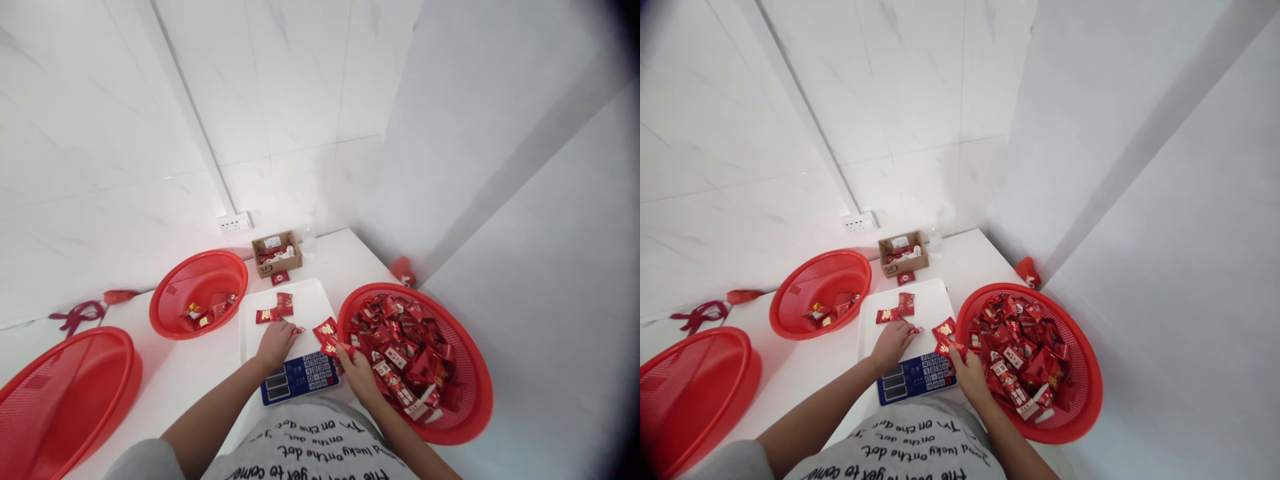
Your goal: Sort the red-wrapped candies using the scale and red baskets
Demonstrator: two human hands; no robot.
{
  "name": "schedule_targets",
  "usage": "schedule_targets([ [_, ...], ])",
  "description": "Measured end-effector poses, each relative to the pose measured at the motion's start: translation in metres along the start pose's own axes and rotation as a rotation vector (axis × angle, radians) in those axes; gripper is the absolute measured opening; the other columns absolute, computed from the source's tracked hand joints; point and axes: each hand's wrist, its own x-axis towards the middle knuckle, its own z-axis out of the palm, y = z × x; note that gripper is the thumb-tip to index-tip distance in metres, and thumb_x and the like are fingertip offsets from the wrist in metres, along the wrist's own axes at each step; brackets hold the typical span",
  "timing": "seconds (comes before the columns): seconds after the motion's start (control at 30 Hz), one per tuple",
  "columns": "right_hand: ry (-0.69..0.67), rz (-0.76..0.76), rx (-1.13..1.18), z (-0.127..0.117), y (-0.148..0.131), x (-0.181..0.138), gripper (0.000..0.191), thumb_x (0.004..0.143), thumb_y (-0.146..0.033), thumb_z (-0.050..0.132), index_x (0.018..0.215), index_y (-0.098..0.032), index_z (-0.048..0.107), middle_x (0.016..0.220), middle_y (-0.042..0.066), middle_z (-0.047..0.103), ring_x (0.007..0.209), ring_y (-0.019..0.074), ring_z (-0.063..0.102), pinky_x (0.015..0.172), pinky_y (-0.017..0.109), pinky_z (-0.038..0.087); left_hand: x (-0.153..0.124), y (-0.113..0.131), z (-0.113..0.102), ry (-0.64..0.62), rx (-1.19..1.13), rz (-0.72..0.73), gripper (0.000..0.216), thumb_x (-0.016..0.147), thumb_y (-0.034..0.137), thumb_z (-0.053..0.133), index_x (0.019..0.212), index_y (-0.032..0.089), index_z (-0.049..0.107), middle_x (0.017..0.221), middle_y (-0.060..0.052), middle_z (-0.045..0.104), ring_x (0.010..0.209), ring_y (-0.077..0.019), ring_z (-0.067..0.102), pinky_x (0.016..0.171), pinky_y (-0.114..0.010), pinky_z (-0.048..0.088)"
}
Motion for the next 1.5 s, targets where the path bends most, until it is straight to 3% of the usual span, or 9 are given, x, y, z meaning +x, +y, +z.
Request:
schedule_targets([
  [0.17,0.003,-0.002,0.006,0.000,-0.003,-0.002,0.050,0.066,-0.066,0.050,0.059,-0.017,0.056,0.050,0.000,0.056,0.046,0.0144,0.051,0.046,0.026,0.041,0.017,-0.010,-0.002,0.023,-0.031,-0.012,0.035,0.082,0.040,0.050,0.111,0.023,0.056,0.120,-0.009,0.051,0.117,-0.0266,0.041,0.099,-0.045,0.029],
  [0.3,-0.008,-0.006,-0.006,0.000,-0.003,-0.002,0.050,0.066,-0.067,0.050,0.058,-0.018,0.055,0.051,0.000,0.056,0.046,0.0143,0.051,0.046,0.025,0.041,0.040,-0.021,-0.001,0.015,-0.089,-0.099,0.037,0.080,0.028,0.051,0.117,0.021,0.052,0.133,-0.012,0.040,0.123,-0.0293,0.035,0.100,-0.047,0.028],
  [0.47,-0.005,-0.043,-0.019,0.001,-0.003,-0.002,0.048,0.067,-0.064,0.051,0.055,-0.018,0.053,0.049,-0.001,0.054,0.046,0.0143,0.051,0.046,0.025,0.040,0.060,-0.030,-0.007,0.002,-0.230,-0.198,0.032,0.071,0.018,0.058,0.103,0.021,0.059,0.120,-0.011,0.052,0.109,-0.0272,0.048,0.091,-0.040,0.037],
  [0.63,-0.003,-0.054,-0.022,0.001,-0.001,-0.003,0.048,0.069,-0.063,0.050,0.055,-0.017,0.053,0.050,-0.001,0.055,0.046,0.0147,0.051,0.047,0.025,0.040,0.065,-0.024,-0.019,0.071,-0.489,-0.356,0.022,0.077,0.019,0.051,0.099,0.021,0.055,0.086,-0.007,0.063,0.087,-0.0222,0.058,0.078,-0.036,0.042],
  [0.73,-0.002,-0.047,-0.018,0.001,0.001,-0.001,0.048,0.069,-0.063,0.049,0.057,-0.017,0.054,0.051,-0.001,0.055,0.046,0.0152,0.052,0.047,0.026,0.041,0.060,-0.012,-0.028,0.080,-0.722,-0.441,0.022,0.079,0.028,0.052,0.100,0.019,0.053,0.073,-0.002,0.063,0.071,-0.0171,0.060,0.069,-0.031,0.046],
  [0.9,-0.012,-0.047,-0.003,0.000,0.002,0.000,0.046,0.071,-0.060,0.049,0.058,-0.016,0.054,0.050,-0.001,0.054,0.046,0.0145,0.050,0.046,0.025,0.040,0.041,0.012,-0.044,0.049,-1.133,-0.490,0.026,0.073,0.039,0.060,0.083,0.015,0.057,0.076,-0.004,0.065,0.068,-0.0124,0.060,0.065,-0.025,0.048],
  [1.03,-0.013,0.001,0.045,0.000,-0.001,0.000,0.046,0.069,-0.061,0.051,0.060,-0.016,0.055,0.051,-0.001,0.054,0.047,0.0145,0.050,0.046,0.025,0.041,0.024,0.026,-0.059,0.040,-1.353,-0.514,0.031,0.063,0.039,0.070,0.076,0.015,0.056,0.064,0.000,0.061,0.055,-0.0097,0.056,0.054,-0.023,0.047],
  [1.33,0.007,0.016,0.010,0.001,0.002,0.001,0.049,0.068,-0.064,0.049,0.059,-0.016,0.053,0.050,-0.001,0.053,0.046,0.0139,0.050,0.045,0.025,0.040,-0.001,0.065,-0.104,0.033,-1.616,-0.399,0.029,0.066,0.031,0.071,0.073,0.018,0.047,0.053,0.006,0.053,0.043,-0.0053,0.047,0.043,-0.016,0.038],
  [1.5,-0.009,-0.014,-0.003,0.002,0.000,-0.001,0.050,0.068,-0.065,0.049,0.060,-0.016,0.053,0.050,-0.002,0.053,0.046,0.0136,0.049,0.045,0.025,0.039,-0.004,0.067,-0.100,0.040,-1.528,-0.443,0.029,0.066,0.033,0.072,0.070,0.016,0.049,0.051,0.006,0.052,0.041,-0.0037,0.042,0.040,-0.015,0.030],
])
